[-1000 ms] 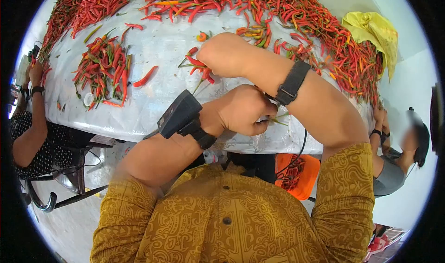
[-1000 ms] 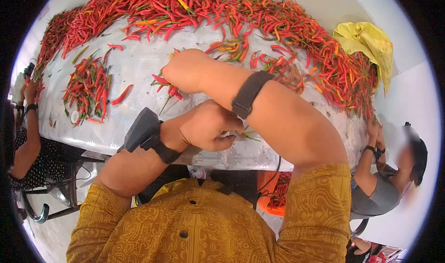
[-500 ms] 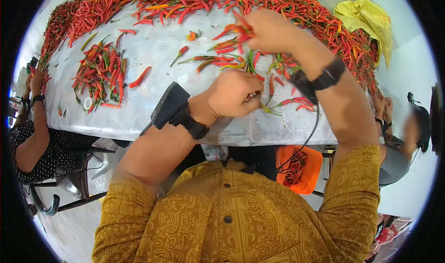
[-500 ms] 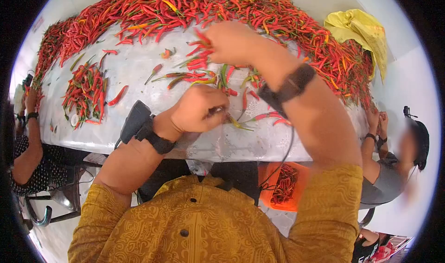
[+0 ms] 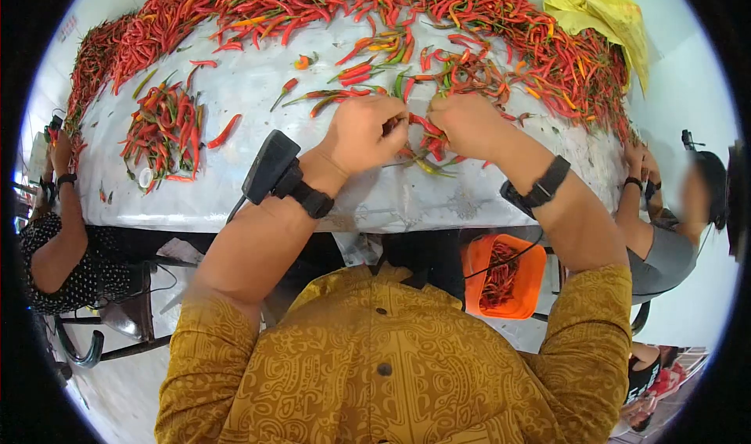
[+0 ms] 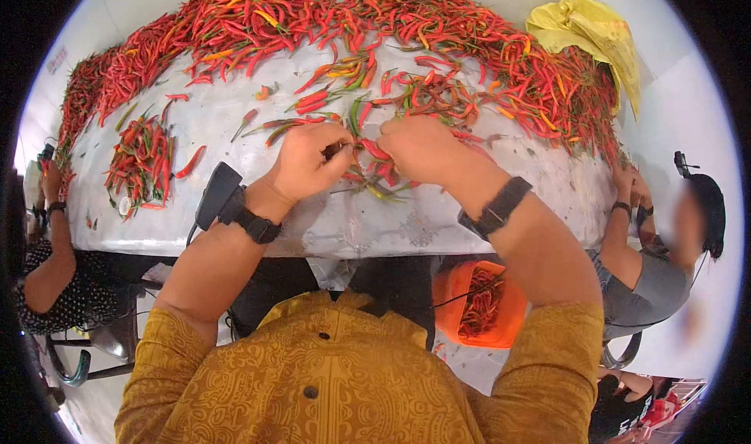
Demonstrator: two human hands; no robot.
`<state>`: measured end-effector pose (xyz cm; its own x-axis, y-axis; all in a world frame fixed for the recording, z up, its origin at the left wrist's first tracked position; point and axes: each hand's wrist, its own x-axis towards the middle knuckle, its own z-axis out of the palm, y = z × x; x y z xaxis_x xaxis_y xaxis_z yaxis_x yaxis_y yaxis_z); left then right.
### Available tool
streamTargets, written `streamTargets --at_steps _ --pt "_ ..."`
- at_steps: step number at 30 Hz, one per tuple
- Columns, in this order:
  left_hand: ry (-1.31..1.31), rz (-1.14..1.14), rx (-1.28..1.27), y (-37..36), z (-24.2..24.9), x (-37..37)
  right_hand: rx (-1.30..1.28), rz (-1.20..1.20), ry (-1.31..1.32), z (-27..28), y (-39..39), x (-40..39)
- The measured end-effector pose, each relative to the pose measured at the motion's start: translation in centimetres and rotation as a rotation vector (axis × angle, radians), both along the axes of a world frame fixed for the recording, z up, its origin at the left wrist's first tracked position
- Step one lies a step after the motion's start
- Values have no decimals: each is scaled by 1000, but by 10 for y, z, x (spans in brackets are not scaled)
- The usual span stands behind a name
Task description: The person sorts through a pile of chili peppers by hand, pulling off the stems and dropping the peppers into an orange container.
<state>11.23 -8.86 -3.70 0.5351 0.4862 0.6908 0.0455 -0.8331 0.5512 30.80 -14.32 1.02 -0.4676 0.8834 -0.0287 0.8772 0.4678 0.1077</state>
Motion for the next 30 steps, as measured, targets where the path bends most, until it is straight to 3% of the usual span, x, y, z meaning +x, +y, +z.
streamTargets --at_steps 5,9,11,13,15,16,17,19,23,25,26,28,30 --pt "64 6 -7 1 1 -3 43 12 67 14 3 4" --pt "72 9 -6 1 0 -5 139 -251 388 60 -24 30" --pt "72 2 -56 -1 3 -7 261 -229 440 72 -53 51" --pt "67 -2 -109 -2 4 -7 -39 -612 508 83 -93 66" --pt "-4 -19 -97 -2 2 -6 -140 -556 635 61 -139 105" --pt "-5 -24 -102 -2 3 -6 -187 -608 562 49 -160 116" --pt "3 -21 -93 -3 5 -6 -247 -786 685 29 -187 129" --pt "15 -25 -88 -2 4 -6 -389 -1085 456 17 -224 135" --pt "71 -42 -6 -3 3 0 -486 -1127 310 -32 -297 174" --pt "104 -38 36 -8 11 4 -400 -1041 53 -32 -305 173" --pt "134 -66 61 -14 16 7 -395 -1039 60 -32 -301 175" --pt "172 -97 89 -26 36 17 -33 -853 267 -14 -269 161" --pt "189 -232 102 -42 68 29 8 -841 526 13 -228 130"
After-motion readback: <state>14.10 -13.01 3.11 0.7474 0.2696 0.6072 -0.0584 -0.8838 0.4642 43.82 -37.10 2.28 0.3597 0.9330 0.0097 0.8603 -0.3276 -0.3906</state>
